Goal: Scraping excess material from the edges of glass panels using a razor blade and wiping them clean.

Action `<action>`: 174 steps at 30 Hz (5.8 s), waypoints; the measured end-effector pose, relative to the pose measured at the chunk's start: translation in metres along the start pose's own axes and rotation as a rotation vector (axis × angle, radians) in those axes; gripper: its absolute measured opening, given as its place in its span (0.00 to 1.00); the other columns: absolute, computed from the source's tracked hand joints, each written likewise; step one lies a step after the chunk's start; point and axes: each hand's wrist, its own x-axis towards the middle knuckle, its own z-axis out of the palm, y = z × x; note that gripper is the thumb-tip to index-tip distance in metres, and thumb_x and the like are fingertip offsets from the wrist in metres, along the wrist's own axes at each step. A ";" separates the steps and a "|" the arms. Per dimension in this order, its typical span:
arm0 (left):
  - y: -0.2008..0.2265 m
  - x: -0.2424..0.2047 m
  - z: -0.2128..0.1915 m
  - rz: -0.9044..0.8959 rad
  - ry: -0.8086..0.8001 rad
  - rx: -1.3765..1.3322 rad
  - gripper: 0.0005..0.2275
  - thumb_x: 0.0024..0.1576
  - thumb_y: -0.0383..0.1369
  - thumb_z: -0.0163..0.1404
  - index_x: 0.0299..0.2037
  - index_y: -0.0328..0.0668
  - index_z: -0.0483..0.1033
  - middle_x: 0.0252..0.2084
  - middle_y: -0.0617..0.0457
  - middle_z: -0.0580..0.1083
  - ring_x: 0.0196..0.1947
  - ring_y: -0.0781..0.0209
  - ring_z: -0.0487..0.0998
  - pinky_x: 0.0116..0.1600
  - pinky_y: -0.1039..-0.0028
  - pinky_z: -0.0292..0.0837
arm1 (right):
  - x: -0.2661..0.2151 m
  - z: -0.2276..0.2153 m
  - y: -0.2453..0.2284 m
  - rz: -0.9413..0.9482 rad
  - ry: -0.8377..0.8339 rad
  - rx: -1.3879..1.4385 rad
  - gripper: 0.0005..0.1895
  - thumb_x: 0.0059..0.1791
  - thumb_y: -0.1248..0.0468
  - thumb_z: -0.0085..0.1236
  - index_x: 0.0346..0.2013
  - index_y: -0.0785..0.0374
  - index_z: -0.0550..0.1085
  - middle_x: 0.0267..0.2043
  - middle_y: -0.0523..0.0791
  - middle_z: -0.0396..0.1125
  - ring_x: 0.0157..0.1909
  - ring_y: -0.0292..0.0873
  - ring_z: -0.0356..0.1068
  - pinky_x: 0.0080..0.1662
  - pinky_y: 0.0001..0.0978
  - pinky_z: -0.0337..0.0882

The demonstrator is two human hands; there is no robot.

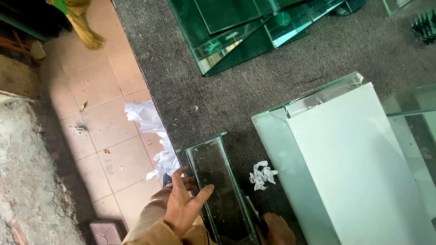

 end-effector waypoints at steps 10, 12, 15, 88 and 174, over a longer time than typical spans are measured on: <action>0.010 -0.003 0.001 0.119 0.113 -0.031 0.48 0.48 0.52 0.65 0.78 0.56 0.52 0.62 0.50 0.74 0.54 0.55 0.81 0.60 0.57 0.80 | -0.058 -0.093 -0.083 0.252 0.111 0.203 0.18 0.53 0.61 0.49 0.56 0.36 0.69 0.29 0.41 0.69 0.29 0.43 0.65 0.41 0.37 0.64; 0.011 -0.004 0.000 0.057 0.050 -0.023 0.47 0.51 0.53 0.63 0.79 0.59 0.49 0.65 0.49 0.74 0.61 0.53 0.80 0.64 0.56 0.78 | -0.065 -0.112 -0.104 0.402 0.036 0.260 0.30 0.53 0.36 0.61 0.67 0.35 0.69 0.52 0.32 0.86 0.51 0.37 0.86 0.57 0.30 0.80; 0.006 0.000 -0.001 0.089 0.053 -0.037 0.49 0.49 0.55 0.64 0.79 0.58 0.49 0.65 0.48 0.74 0.59 0.53 0.80 0.62 0.56 0.80 | -0.097 -0.114 -0.120 0.396 0.402 0.322 0.16 0.54 0.40 0.57 0.37 0.45 0.81 0.22 0.42 0.73 0.30 0.46 0.76 0.40 0.33 0.74; 0.006 0.003 0.013 1.115 0.479 0.753 0.27 0.67 0.42 0.45 0.77 0.47 0.69 0.77 0.53 0.71 0.71 0.53 0.72 0.78 0.38 0.44 | -0.085 -0.201 -0.320 -0.029 0.376 0.059 0.34 0.59 0.55 0.45 0.82 0.41 0.63 0.43 0.61 0.76 0.41 0.67 0.80 0.46 0.64 0.78; 0.016 0.000 0.018 1.049 0.470 0.834 0.34 0.63 0.45 0.47 0.81 0.47 0.62 0.80 0.58 0.68 0.78 0.45 0.63 0.76 0.37 0.51 | -0.070 -0.196 -0.293 -0.379 0.629 0.265 0.26 0.57 0.63 0.54 0.71 0.59 0.74 0.56 0.52 0.82 0.39 0.58 0.85 0.43 0.46 0.83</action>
